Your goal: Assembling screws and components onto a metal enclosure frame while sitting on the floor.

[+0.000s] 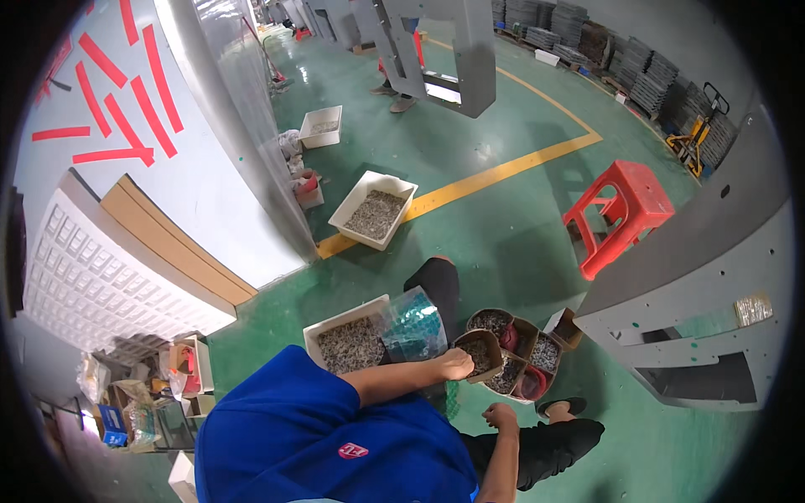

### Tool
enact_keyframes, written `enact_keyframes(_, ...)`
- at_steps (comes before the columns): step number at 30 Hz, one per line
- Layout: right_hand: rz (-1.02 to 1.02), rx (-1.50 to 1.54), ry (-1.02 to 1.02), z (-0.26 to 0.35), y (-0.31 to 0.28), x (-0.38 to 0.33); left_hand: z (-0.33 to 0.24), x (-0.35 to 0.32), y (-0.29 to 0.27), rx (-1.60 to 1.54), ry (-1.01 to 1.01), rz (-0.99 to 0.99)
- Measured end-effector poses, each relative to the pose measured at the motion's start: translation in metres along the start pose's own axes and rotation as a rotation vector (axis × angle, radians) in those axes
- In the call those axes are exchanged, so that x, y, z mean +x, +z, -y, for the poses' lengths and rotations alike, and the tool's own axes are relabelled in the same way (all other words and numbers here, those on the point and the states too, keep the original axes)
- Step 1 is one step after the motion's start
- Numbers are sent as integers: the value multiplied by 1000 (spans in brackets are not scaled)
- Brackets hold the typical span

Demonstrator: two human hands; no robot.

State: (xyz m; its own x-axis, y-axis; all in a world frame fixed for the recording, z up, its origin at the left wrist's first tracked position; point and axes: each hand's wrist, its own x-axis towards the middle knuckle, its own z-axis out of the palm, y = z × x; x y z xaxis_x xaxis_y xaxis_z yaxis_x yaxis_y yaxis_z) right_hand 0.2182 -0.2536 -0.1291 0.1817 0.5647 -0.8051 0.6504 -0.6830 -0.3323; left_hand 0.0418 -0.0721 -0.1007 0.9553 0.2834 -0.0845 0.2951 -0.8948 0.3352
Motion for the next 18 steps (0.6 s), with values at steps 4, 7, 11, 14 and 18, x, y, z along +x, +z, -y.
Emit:
enact_keyframes(4,25,-50,-33,9,4,1,-1,0,-1,0,-14,44)
enact_keyframes(7,13,-89,-44,9,5,0,-3,0,-6,-43,-24,54)
enact_keyframes(11,17,-99,-28,11,3,-3,-10,-1,-16,-23,-69,96)
enact_keyframes(14,21,-95,-7,10,4,-1,-16,-2,-32,2,-44,147)
enact_keyframes(18,24,-99,-12,13,3,-3,-19,-1,-35,20,-48,169)
